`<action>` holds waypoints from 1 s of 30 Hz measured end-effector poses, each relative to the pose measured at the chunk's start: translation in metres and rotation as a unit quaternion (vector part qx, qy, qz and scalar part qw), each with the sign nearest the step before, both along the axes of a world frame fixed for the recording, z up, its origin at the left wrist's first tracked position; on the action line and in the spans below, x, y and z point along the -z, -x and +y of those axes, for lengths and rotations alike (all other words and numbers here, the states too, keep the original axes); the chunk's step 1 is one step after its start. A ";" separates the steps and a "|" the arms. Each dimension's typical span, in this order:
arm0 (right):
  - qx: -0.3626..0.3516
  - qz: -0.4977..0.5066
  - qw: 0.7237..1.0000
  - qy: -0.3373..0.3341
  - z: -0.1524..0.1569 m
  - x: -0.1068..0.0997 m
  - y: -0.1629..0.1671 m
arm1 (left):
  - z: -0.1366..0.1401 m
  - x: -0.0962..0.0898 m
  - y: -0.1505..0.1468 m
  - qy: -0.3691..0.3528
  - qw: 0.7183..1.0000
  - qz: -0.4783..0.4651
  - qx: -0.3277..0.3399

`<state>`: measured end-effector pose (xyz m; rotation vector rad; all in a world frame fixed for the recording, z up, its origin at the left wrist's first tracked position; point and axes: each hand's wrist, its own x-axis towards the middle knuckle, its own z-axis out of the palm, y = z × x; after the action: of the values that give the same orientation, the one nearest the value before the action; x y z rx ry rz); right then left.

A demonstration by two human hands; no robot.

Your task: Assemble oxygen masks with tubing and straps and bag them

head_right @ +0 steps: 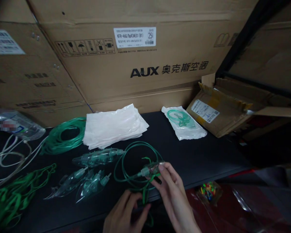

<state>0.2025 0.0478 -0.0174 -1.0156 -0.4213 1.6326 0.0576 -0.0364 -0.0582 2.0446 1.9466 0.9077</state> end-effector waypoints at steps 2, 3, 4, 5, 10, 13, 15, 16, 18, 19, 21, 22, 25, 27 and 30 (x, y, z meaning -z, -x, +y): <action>-0.002 -0.003 1.000 -0.005 -0.001 -0.002 0.002 | 0.006 -0.001 -0.002 0.018 1.000 0.002 0.017; -0.006 -0.015 1.000 -0.011 -0.002 -0.004 0.003 | 0.009 -0.004 -0.002 0.021 0.999 -0.009 0.023; -0.009 -0.030 0.999 -0.017 -0.001 -0.007 0.003 | 0.012 -0.008 -0.001 0.022 0.999 -0.029 0.026; -0.012 -0.047 0.999 -0.023 -0.001 -0.010 0.003 | 0.015 -0.013 0.000 0.021 0.998 -0.054 0.024; -0.047 -0.141 0.984 -0.095 0.007 -0.021 -0.002 | 0.030 -0.043 0.011 -0.003 0.986 -0.167 -0.016; -0.074 -0.242 0.952 -0.170 0.015 -0.021 -0.008 | 0.038 -0.053 0.019 -0.005 0.987 -0.158 0.027; -0.087 -0.280 0.936 -0.196 0.024 -0.019 -0.013 | 0.041 -0.056 0.022 -0.010 0.990 -0.129 0.054; -0.092 -0.289 0.931 -0.202 0.029 -0.017 -0.015 | 0.041 -0.056 0.023 -0.015 0.992 -0.109 0.060; -0.098 -0.311 0.922 -0.211 0.039 -0.011 -0.018 | 0.043 -0.056 0.022 -0.021 0.996 -0.067 0.060; -0.095 -0.322 0.918 -0.211 0.043 -0.008 -0.019 | 0.045 -0.055 0.020 -0.018 0.997 -0.046 0.059; -0.062 -0.346 0.913 -0.208 0.048 -0.002 -0.022 | 0.049 -0.050 0.012 0.006 0.998 -0.006 0.062; -0.031 -0.360 0.910 -0.204 0.047 0.000 -0.024 | 0.052 -0.048 0.007 0.022 0.998 0.009 0.066; 0.090 -0.406 0.892 -0.180 0.026 0.006 -0.036 | 0.059 -0.038 -0.005 0.057 0.995 0.039 0.075; 0.141 -0.436 0.879 -0.133 -0.001 0.009 -0.049 | 0.060 -0.033 -0.009 0.059 0.994 0.043 0.077; 0.062 -0.407 0.911 0.011 -0.043 0.017 -0.063 | 0.057 -0.028 -0.008 0.052 0.992 0.033 0.110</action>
<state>0.2659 0.0049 -0.0346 -1.6903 -0.8667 1.0345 0.0660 0.0206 -0.0304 2.1975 1.7159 0.6831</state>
